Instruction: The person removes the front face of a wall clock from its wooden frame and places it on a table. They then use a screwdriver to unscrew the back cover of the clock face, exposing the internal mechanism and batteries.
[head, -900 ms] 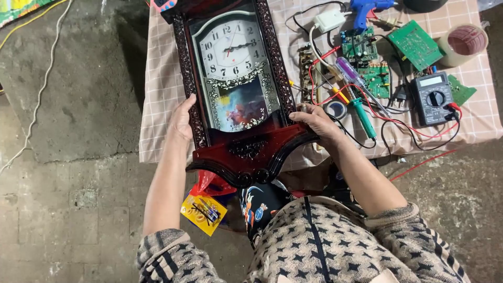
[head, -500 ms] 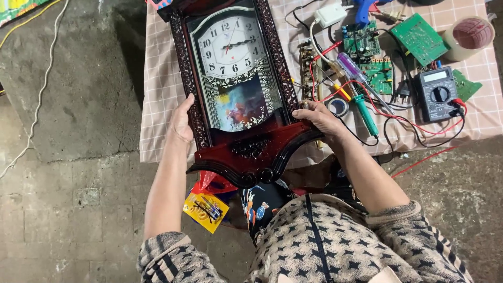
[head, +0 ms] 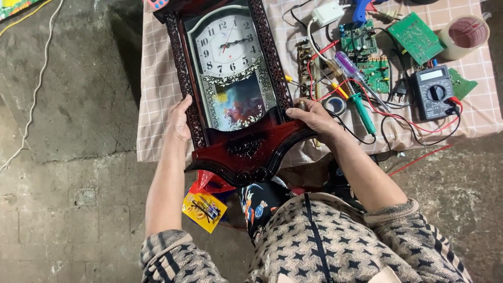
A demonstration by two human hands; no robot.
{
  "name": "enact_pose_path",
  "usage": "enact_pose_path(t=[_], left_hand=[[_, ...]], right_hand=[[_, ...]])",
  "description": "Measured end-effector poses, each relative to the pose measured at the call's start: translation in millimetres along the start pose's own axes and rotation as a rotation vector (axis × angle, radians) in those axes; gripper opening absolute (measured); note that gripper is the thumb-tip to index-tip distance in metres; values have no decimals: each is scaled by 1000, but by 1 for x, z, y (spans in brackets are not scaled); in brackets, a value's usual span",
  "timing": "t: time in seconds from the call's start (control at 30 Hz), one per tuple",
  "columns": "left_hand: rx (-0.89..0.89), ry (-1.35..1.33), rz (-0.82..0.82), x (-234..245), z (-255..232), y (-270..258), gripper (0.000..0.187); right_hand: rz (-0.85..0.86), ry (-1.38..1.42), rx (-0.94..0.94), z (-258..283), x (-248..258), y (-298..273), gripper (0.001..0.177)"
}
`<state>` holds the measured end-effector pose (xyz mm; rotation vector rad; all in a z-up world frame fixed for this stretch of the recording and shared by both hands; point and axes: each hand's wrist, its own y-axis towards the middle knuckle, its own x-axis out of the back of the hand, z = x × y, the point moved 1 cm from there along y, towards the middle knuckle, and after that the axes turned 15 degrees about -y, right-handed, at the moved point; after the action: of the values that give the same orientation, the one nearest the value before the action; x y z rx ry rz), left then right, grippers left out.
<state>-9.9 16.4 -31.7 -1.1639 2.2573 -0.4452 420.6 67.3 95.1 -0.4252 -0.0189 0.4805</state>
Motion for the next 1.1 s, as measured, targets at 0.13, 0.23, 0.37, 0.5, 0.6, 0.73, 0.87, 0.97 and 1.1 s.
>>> enact_pose_path(t=[0.13,0.23,0.37,0.5,0.6,0.73,0.87,0.97,1.1], left_hand=[[-45,12,-44,0,3,-2,65],[-41,4,-63,0,3,-8,71],[-59,102,-47,-3,4,-5,80],[-42,94,-26,-13,-6,-30,90],[-19,107,3,-17,-13,-44,86],[-65,24,-1,-18,-11,-43,70],[-49,16,0,-15,-8,-42,65],[-43,-19,15,-12,-5,-39,56],[-29,39,129,4,-8,-21,35]], right_hand=[[-10,-25,4,-5,1,4,21],[-10,-40,12,-12,2,8,20],[-18,-29,26,-14,-2,12,17],[-30,-40,37,-21,0,15,17],[-20,-40,28,-28,4,17,20],[10,-60,46,-47,11,35,20],[-9,-38,41,-54,19,41,23],[-17,-66,47,-69,31,54,26],[-37,-77,47,-53,18,45,25]])
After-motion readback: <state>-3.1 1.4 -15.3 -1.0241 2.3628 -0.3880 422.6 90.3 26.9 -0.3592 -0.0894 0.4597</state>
